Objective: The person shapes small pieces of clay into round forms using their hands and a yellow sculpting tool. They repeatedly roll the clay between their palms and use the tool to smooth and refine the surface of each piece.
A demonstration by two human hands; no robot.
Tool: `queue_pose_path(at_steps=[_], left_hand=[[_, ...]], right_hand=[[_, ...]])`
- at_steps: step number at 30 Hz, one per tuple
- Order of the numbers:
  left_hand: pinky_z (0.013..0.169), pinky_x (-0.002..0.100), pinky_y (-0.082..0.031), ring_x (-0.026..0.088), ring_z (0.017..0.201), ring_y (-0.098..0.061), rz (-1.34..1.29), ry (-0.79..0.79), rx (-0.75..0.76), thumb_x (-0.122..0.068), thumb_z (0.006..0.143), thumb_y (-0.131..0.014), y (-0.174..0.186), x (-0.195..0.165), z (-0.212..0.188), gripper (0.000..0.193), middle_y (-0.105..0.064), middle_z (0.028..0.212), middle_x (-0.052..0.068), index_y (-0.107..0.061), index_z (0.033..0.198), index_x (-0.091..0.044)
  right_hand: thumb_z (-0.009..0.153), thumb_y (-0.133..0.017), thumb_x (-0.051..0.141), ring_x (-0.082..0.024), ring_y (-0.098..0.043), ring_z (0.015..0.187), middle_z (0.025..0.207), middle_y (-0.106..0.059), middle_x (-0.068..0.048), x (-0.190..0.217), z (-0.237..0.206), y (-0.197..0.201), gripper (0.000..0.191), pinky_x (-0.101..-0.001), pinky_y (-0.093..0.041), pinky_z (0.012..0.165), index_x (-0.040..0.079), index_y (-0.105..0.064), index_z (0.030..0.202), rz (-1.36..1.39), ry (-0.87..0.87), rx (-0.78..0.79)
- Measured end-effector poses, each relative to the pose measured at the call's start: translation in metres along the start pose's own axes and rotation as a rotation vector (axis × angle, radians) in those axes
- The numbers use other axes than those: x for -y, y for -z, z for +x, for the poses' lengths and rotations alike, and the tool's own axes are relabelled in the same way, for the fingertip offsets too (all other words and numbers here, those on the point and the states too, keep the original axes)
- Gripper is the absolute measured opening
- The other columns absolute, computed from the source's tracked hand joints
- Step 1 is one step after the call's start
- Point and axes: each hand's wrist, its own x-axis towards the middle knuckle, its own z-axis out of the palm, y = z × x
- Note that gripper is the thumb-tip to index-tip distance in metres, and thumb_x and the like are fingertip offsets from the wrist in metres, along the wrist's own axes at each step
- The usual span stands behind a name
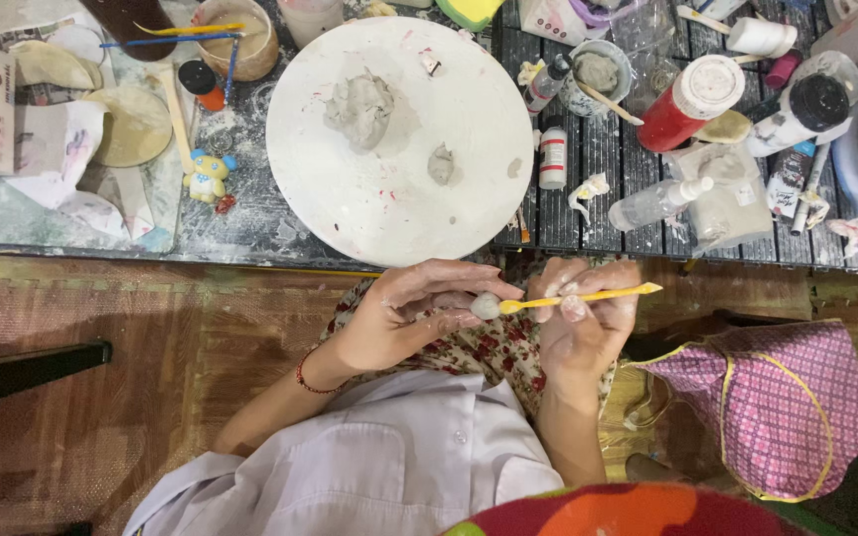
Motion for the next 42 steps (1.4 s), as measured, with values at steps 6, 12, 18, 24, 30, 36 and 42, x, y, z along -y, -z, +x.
queue_pose_path(at_steps=[6, 12, 18, 24, 30, 36, 42], left_hand=[[0.113, 0.039, -0.057, 0.026, 0.138, -0.062, -0.007, 0.022, 0.012, 0.014, 0.106, -0.055, 0.001, 0.001, -0.001, 0.048, -0.064, 0.145, 0.018, -0.048, 0.15, -0.002], [0.111, 0.037, -0.057, 0.024, 0.133, -0.065, -0.076, 0.083, 0.0, 0.009, 0.104, -0.053, 0.003, 0.002, 0.001, 0.047, -0.064, 0.143, 0.02, -0.048, 0.149, 0.001], [0.108, 0.033, -0.055, 0.019, 0.129, -0.064, -0.136, 0.142, -0.012, 0.006, 0.105, -0.057, 0.001, 0.01, 0.005, 0.046, -0.065, 0.142, 0.022, -0.047, 0.15, 0.003], [0.108, 0.032, -0.054, 0.02, 0.127, -0.064, -0.204, 0.159, -0.013, 0.001, 0.106, -0.058, 0.003, 0.012, 0.006, 0.047, -0.064, 0.143, 0.023, -0.045, 0.151, 0.003], [0.11, 0.038, -0.056, 0.023, 0.129, -0.066, -0.196, 0.142, -0.007, -0.002, 0.107, -0.058, 0.001, 0.015, 0.007, 0.045, -0.065, 0.14, 0.024, -0.047, 0.15, 0.003], [0.112, 0.041, -0.055, 0.025, 0.128, -0.066, -0.367, 0.182, -0.023, -0.006, 0.109, -0.058, 0.001, 0.022, 0.007, 0.044, -0.063, 0.142, 0.025, -0.046, 0.151, 0.003], [0.112, 0.041, -0.055, 0.026, 0.13, -0.064, -0.519, 0.211, -0.025, -0.01, 0.109, -0.058, 0.0, 0.031, 0.005, 0.046, -0.062, 0.141, 0.025, -0.046, 0.152, 0.001]], right_hand=[[0.1, -0.07, 0.01, -0.015, -0.053, 0.068, 0.091, -0.06, -0.006, -0.004, -0.003, 0.0, 0.022, -0.0288, -0.045, 0.063, 0.008, -0.051, 0.11, -0.038, 0.041, 0.047], [0.1, -0.071, 0.008, -0.012, -0.052, 0.067, 0.089, -0.062, -0.009, 0.0, -0.004, 0.003, 0.022, -0.0248, -0.043, 0.058, 0.009, -0.05, 0.109, 0.11, -0.016, 0.017], [0.099, -0.071, 0.008, -0.014, -0.053, 0.068, 0.088, -0.063, -0.009, -0.004, -0.003, 0.003, 0.022, -0.0239, -0.043, 0.058, 0.008, -0.05, 0.107, 0.005, 0.014, 0.031], [0.097, -0.071, 0.007, -0.012, -0.052, 0.062, 0.09, -0.061, -0.009, -0.006, -0.004, 0.005, 0.022, -0.0236, -0.045, 0.053, 0.007, -0.051, 0.105, -0.023, 0.069, 0.014], [0.1, -0.07, 0.008, -0.013, -0.05, 0.065, 0.088, -0.061, -0.01, -0.002, -0.004, 0.007, 0.022, -0.0234, -0.044, 0.059, 0.007, -0.05, 0.109, 0.025, 0.059, 0.0], [0.1, -0.07, 0.006, -0.013, -0.053, 0.068, 0.093, -0.061, -0.009, -0.005, -0.004, 0.005, 0.023, -0.0251, -0.045, 0.059, 0.008, -0.049, 0.108, 0.032, 0.03, 0.003], [0.098, -0.07, 0.007, -0.016, -0.053, 0.068, 0.087, -0.06, -0.009, -0.006, -0.008, 0.006, 0.023, -0.0248, -0.044, 0.057, 0.008, -0.05, 0.11, -0.042, 0.089, 0.006]])
